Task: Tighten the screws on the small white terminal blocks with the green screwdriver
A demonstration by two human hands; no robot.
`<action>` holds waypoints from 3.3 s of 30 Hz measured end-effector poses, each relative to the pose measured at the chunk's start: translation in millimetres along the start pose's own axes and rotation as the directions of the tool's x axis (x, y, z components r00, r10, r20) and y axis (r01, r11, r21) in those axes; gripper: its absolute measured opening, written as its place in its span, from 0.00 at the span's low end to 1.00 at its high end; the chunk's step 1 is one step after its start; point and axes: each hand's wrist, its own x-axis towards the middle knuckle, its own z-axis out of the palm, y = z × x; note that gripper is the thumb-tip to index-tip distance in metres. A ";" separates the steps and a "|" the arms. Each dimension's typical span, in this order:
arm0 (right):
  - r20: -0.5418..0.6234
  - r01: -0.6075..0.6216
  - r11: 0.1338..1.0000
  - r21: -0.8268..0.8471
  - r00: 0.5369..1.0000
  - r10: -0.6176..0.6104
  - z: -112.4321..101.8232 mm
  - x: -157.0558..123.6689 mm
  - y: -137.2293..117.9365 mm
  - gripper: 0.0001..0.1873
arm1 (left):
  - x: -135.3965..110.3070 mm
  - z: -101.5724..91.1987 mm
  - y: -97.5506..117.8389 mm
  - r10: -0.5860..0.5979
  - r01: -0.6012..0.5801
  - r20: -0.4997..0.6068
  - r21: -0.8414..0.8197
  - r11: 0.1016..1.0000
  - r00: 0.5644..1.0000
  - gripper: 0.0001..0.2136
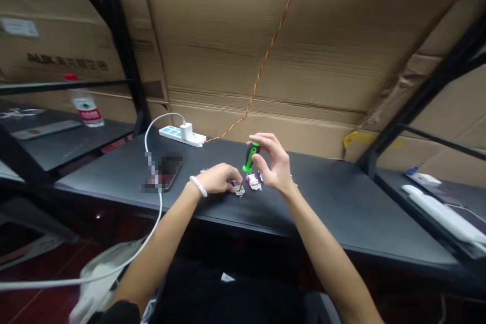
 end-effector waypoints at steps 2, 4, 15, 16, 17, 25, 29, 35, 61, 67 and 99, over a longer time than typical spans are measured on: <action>-0.079 -0.005 0.997 -0.083 0.997 -0.002 -0.3 0.9 -1.5 0.19 | 0.0 0.0 0.0 -0.004 0.004 -0.009 -0.003 1.000 1.000 0.12; -0.100 -0.027 0.994 -0.109 0.995 0.016 -0.9 1.4 -1.5 0.17 | 0.1 0.0 0.0 -0.004 0.004 -0.004 -0.014 1.000 1.000 0.13; -0.062 -0.069 0.997 -0.014 0.996 0.068 0.1 -1.0 0.0 0.17 | 0.2 -0.7 -0.7 0.017 -0.017 0.007 0.004 1.000 1.000 0.11; -0.020 -0.065 0.998 0.020 0.998 0.066 0.0 -1.1 -0.3 0.18 | 0.0 -1.1 0.1 0.016 -0.016 0.012 0.003 1.000 1.000 0.11; 0.013 -0.059 0.997 0.046 0.998 0.059 -0.1 -1.2 -0.7 0.19 | -0.2 -1.4 1.1 0.014 -0.014 0.019 0.001 1.000 1.000 0.11; -0.126 -0.052 0.997 -0.055 0.991 0.044 1.8 -0.9 -2.8 0.16 | 0.2 -0.7 0.4 0.009 -0.009 0.007 -0.004 1.000 1.000 0.12; -0.015 -0.046 0.998 0.035 0.999 0.046 0.7 -0.9 -2.8 0.20 | 0.7 -0.4 -0.5 0.038 -0.038 0.021 0.002 0.999 0.999 0.11; -0.100 -0.059 0.992 -0.114 0.994 0.048 2.5 -0.2 -3.0 0.19 | 0.3 -0.3 -0.6 0.020 -0.019 0.015 -0.017 1.000 1.000 0.11; 0.020 -0.089 0.992 0.088 0.996 0.088 1.9 -3.8 -1.2 0.27 | -0.2 -3.1 2.7 0.020 -0.019 0.029 -0.031 0.999 0.999 0.10; -0.113 -0.048 0.988 -0.145 0.993 0.031 1.7 -0.2 -5.2 0.22 | -0.4 -2.0 0.5 0.025 -0.024 0.022 -0.034 0.999 0.999 0.10; 0.060 -0.090 0.990 0.110 0.995 0.083 2.1 -4.5 -1.8 0.27 | -0.7 -3.1 2.5 0.019 -0.018 0.030 -0.025 1.000 0.999 0.09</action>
